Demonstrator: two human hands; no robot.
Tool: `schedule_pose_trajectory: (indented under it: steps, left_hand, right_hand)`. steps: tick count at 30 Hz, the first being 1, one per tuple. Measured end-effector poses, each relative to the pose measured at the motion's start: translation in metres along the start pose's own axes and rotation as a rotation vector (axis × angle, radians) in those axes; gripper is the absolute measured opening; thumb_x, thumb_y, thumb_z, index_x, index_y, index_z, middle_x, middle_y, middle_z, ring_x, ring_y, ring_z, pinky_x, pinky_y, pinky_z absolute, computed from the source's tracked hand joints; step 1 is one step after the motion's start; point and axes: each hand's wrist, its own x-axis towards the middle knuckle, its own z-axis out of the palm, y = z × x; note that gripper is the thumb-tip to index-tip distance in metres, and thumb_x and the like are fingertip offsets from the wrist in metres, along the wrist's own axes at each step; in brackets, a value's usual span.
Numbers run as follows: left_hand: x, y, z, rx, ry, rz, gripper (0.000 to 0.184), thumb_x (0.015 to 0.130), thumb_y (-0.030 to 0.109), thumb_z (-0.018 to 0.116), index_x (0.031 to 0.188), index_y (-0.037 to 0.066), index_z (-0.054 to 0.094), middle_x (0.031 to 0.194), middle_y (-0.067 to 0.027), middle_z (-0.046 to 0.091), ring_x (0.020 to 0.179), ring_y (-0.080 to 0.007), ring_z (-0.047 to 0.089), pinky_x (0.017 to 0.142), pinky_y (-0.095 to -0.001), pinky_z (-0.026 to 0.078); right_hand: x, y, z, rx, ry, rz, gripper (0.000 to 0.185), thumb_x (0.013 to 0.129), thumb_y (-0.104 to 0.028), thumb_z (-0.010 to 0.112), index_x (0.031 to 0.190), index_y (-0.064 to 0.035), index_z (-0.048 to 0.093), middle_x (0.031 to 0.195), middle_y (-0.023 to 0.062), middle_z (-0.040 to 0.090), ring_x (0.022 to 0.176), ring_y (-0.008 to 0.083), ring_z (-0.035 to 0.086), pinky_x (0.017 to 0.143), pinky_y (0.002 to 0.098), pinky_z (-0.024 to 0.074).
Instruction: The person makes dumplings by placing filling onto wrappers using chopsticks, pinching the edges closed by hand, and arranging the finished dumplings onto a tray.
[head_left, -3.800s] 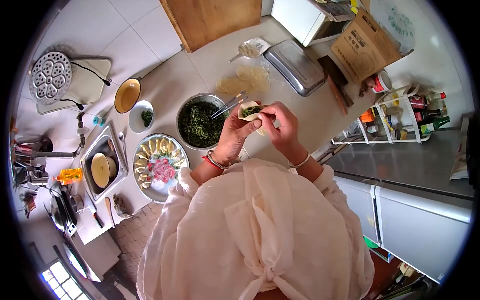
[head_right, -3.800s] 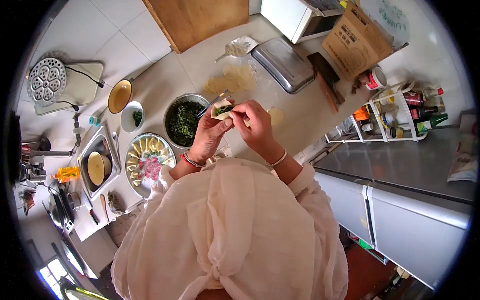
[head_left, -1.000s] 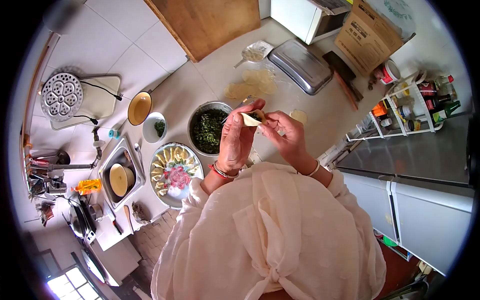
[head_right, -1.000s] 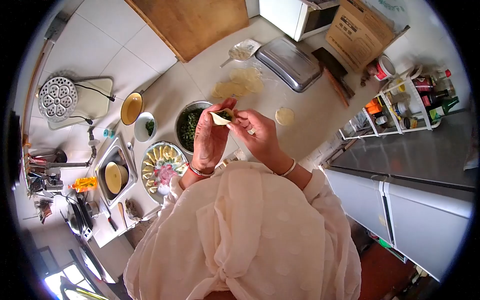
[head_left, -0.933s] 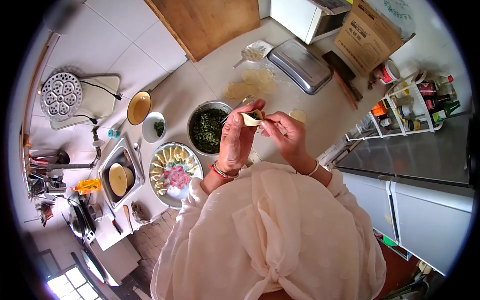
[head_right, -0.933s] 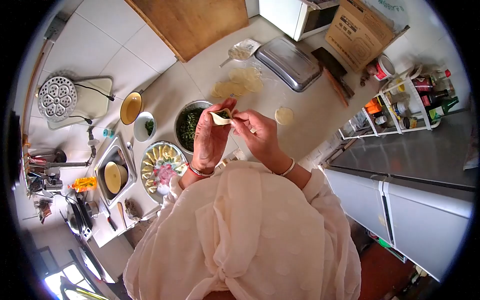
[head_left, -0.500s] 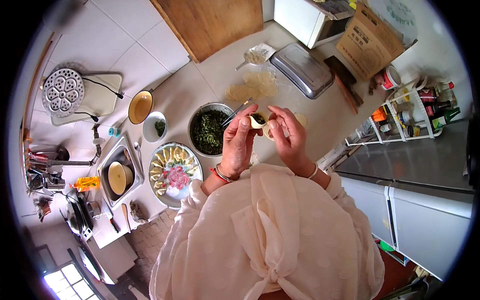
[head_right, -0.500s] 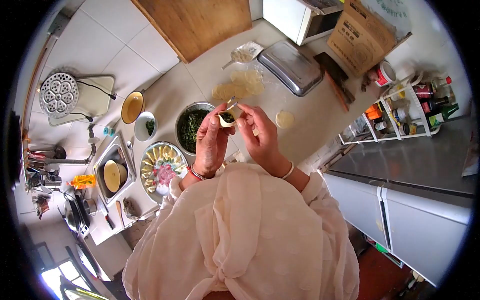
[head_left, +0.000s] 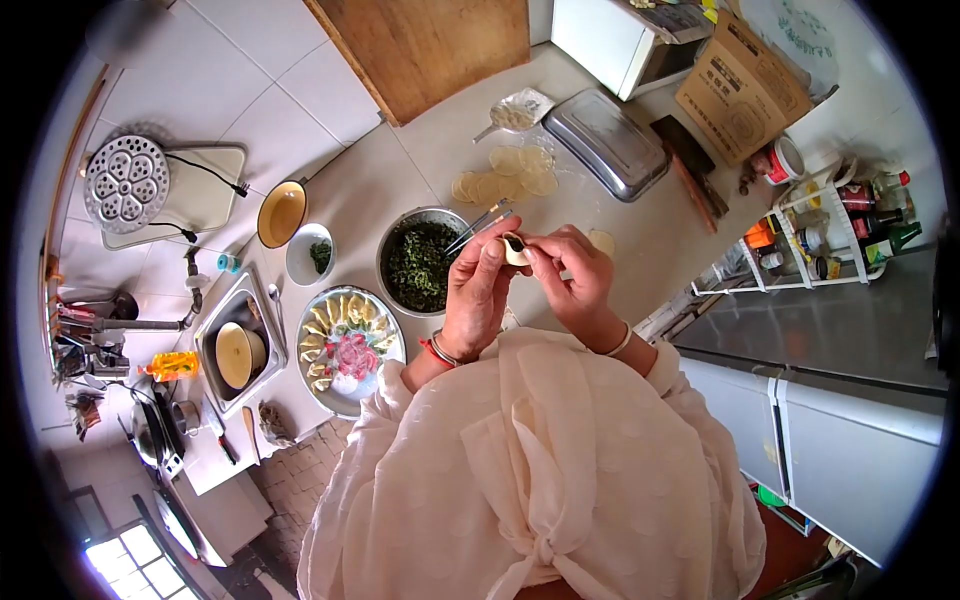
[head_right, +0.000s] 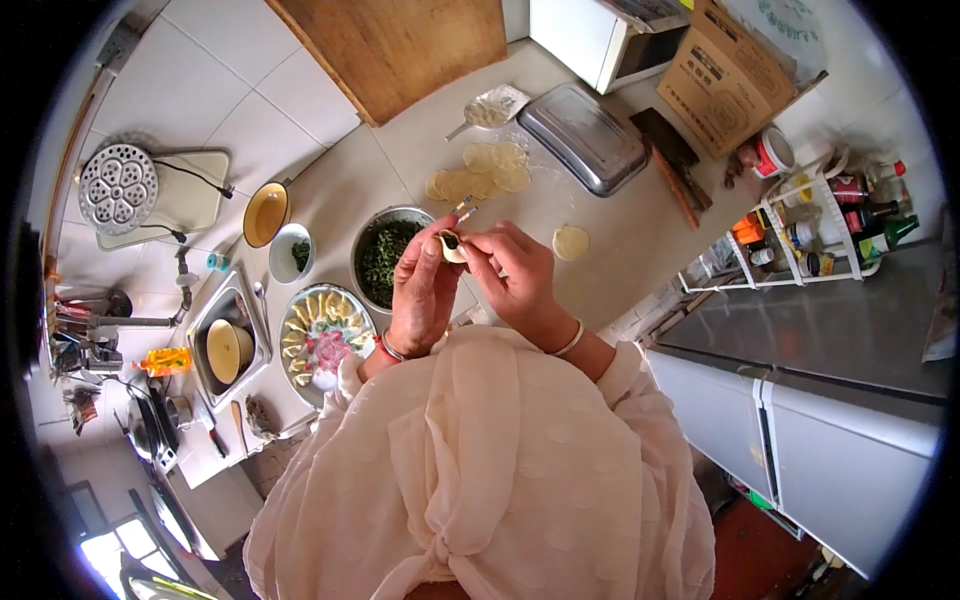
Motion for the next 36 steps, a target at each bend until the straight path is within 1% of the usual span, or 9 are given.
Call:
schedule_pose_trajectory:
  steps: [4, 7, 10, 16, 22, 25, 28, 31, 36]
  left_hand:
    - [-0.003, 0.003, 0.000, 0.035, -0.009, -0.006, 0.038, 0.103, 0.026, 0.050, 0.131, 0.001, 0.057, 0.109, -0.0052, 0.065, 0.093, -0.0138, 0.060, 0.080, -0.0294, 0.049]
    - [-0.002, 0.005, 0.001, 0.030, 0.025, -0.006, 0.037, 0.103, 0.027, 0.051, 0.129, 0.002, 0.057, 0.110, -0.0052, 0.066, 0.097, -0.0159, 0.064, 0.087, -0.0314, 0.051]
    - [-0.002, 0.006, 0.002, 0.035, 0.023, 0.004, 0.037, 0.103, 0.027, 0.051, 0.130, 0.002, 0.057, 0.111, -0.0065, 0.066, 0.096, -0.0165, 0.064, 0.087, -0.0317, 0.050]
    - [-0.001, 0.004, 0.001, 0.024, 0.006, 0.023, 0.037, 0.103, 0.028, 0.051, 0.129, 0.002, 0.057, 0.112, -0.0078, 0.066, 0.099, -0.0163, 0.063, 0.087, -0.0325, 0.051]
    - [-0.004, 0.002, -0.001, 0.096, 0.019, 0.027, 0.037, 0.102, 0.028, 0.052, 0.127, 0.002, 0.059, 0.115, -0.0061, 0.064, 0.091, -0.0125, 0.059, 0.076, -0.0286, 0.049]
    - [-0.003, -0.001, -0.003, 0.162, 0.012, 0.100, 0.035, 0.102, 0.027, 0.054, 0.125, 0.002, 0.061, 0.118, -0.0059, 0.062, 0.090, -0.0113, 0.058, 0.074, -0.0277, 0.047]
    - [-0.004, 0.002, 0.000, 0.210, 0.033, 0.125, 0.033, 0.101, 0.025, 0.055, 0.123, 0.001, 0.063, 0.120, -0.0055, 0.060, 0.092, -0.0110, 0.057, 0.076, -0.0276, 0.047]
    - [-0.004, 0.004, 0.004, 0.202, 0.037, 0.132, 0.032, 0.101, 0.023, 0.055, 0.123, 0.001, 0.063, 0.122, -0.0043, 0.057, 0.096, -0.0108, 0.057, 0.077, -0.0268, 0.047]
    - [-0.004, 0.004, -0.002, 0.272, 0.002, 0.098, 0.034, 0.100, 0.024, 0.056, 0.125, 0.001, 0.062, 0.125, -0.0030, 0.053, 0.103, -0.0120, 0.056, 0.078, -0.0271, 0.046]
  right_hand:
    - [0.004, 0.007, -0.002, -0.084, 0.006, -0.180, 0.013, 0.083, -0.002, 0.070, 0.096, -0.0017, 0.068, 0.074, 0.0060, 0.060, 0.056, 0.0175, 0.053, 0.050, 0.0287, 0.0445]
    - [0.006, -0.002, -0.006, -0.077, -0.059, -0.105, 0.016, 0.081, -0.004, 0.072, 0.097, -0.0026, 0.068, 0.076, 0.0062, 0.061, 0.058, 0.0160, 0.054, 0.052, 0.0282, 0.0451]
    - [0.001, -0.005, -0.002, 0.057, -0.048, 0.048, 0.019, 0.081, -0.004, 0.073, 0.099, -0.0019, 0.067, 0.079, 0.0066, 0.062, 0.061, 0.0144, 0.055, 0.053, 0.0260, 0.0454]
    - [-0.002, 0.001, -0.002, 0.124, -0.034, 0.006, 0.018, 0.083, 0.001, 0.070, 0.101, -0.0013, 0.067, 0.085, 0.0079, 0.062, 0.065, 0.0136, 0.056, 0.057, 0.0248, 0.0472]
    - [-0.004, -0.001, -0.005, 0.049, 0.015, -0.034, 0.014, 0.087, -0.001, 0.067, 0.101, -0.0018, 0.067, 0.089, 0.0070, 0.059, 0.071, 0.0127, 0.056, 0.059, 0.0242, 0.0463]
    - [-0.006, 0.001, -0.003, 0.135, -0.007, 0.081, 0.018, 0.086, -0.002, 0.067, 0.105, -0.0024, 0.066, 0.088, 0.0058, 0.058, 0.071, 0.0117, 0.053, 0.060, 0.0235, 0.0440]
    - [-0.005, -0.007, 0.001, 0.274, 0.003, 0.224, 0.024, 0.085, -0.002, 0.069, 0.108, -0.0027, 0.065, 0.087, 0.0046, 0.057, 0.070, 0.0109, 0.051, 0.060, 0.0231, 0.0416]
    - [0.002, -0.007, -0.005, 0.169, -0.097, 0.110, 0.029, 0.083, -0.003, 0.071, 0.111, -0.0030, 0.063, 0.085, 0.0039, 0.056, 0.071, 0.0096, 0.050, 0.060, 0.0227, 0.0408]
    - [0.001, -0.003, -0.002, 0.175, -0.073, 0.165, 0.022, 0.082, -0.004, 0.073, 0.103, -0.0022, 0.066, 0.082, 0.0035, 0.056, 0.067, 0.0084, 0.050, 0.057, 0.0223, 0.0399]
